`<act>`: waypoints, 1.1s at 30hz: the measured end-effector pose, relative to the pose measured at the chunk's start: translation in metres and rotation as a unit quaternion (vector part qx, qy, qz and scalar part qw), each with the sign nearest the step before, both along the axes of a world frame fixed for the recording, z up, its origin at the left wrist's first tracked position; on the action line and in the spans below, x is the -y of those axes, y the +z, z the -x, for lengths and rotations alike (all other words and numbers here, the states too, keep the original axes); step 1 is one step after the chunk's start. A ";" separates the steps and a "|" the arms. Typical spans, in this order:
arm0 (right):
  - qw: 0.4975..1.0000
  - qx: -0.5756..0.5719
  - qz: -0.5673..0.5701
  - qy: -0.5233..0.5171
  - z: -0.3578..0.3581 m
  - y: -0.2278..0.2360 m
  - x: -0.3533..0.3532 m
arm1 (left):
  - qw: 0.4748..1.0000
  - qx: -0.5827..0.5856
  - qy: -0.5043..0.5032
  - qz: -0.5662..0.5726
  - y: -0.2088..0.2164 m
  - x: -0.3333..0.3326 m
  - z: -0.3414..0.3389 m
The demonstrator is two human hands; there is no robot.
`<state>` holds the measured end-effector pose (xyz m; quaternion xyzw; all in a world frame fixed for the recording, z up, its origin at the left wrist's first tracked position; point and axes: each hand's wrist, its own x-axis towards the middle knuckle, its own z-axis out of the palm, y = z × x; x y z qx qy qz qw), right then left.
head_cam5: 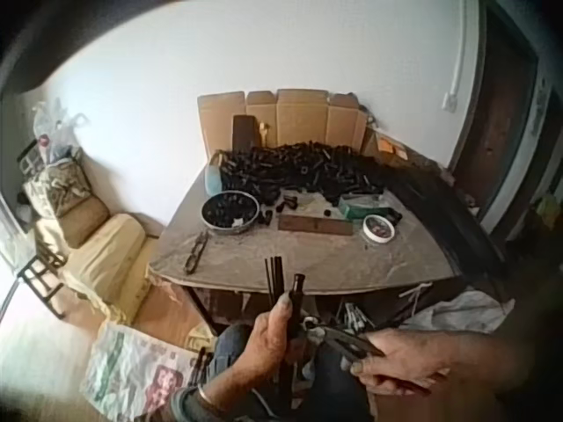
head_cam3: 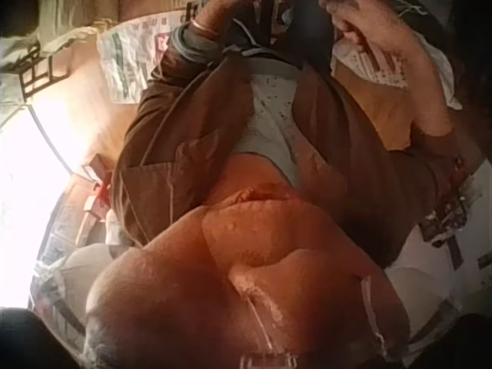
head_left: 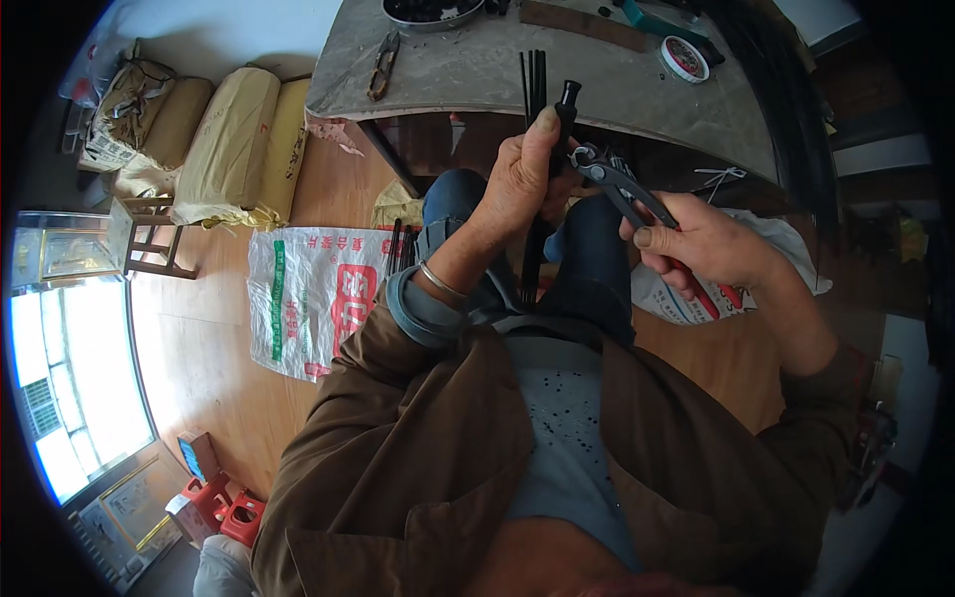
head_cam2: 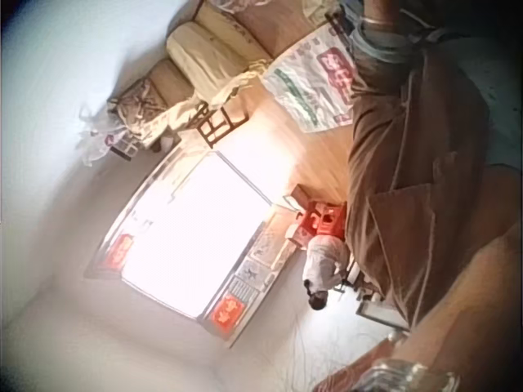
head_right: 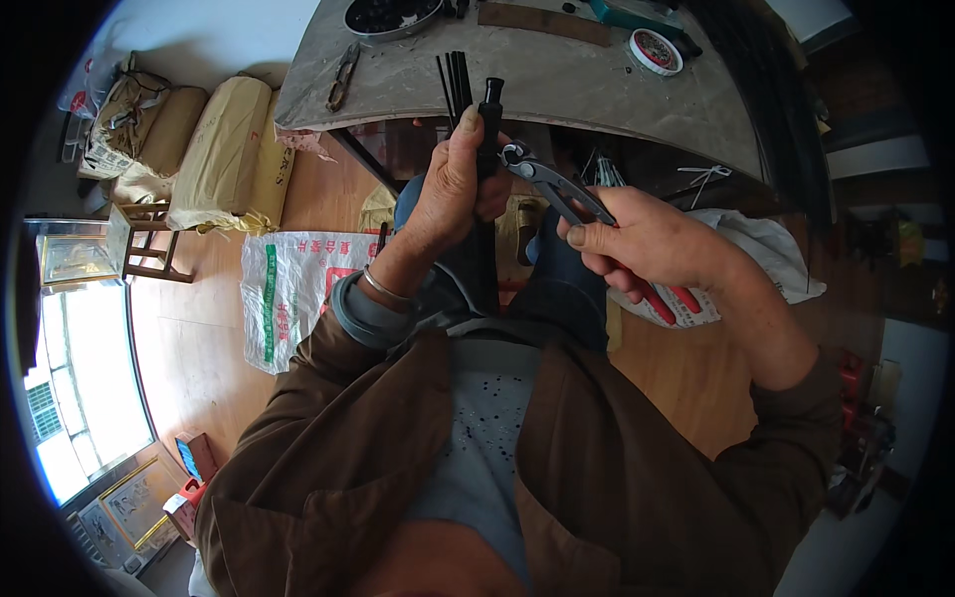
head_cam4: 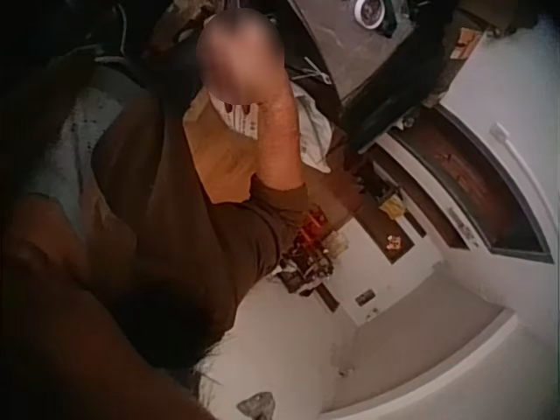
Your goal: The person gathers several rods and a plastic connector, using pliers to secure the rods into the connector. Then, they pick up a bundle of rods and slide them into the slots of a comb-like tool before placing the assembly on the table.
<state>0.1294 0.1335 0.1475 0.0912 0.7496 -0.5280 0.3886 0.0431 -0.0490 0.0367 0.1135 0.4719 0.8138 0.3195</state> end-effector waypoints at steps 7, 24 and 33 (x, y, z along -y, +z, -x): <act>0.997 0.039 -0.039 -0.060 -0.001 0.000 0.020 | 1.000 0.003 0.013 0.008 0.003 -0.001 -0.003; 0.726 -0.475 -0.497 -0.031 0.127 -0.115 -0.080 | 0.976 -0.102 0.179 0.063 -0.010 -0.008 0.049; 0.959 -0.271 0.083 -0.027 0.043 -0.112 -0.012 | 0.914 -0.172 0.300 -0.210 0.133 0.055 0.091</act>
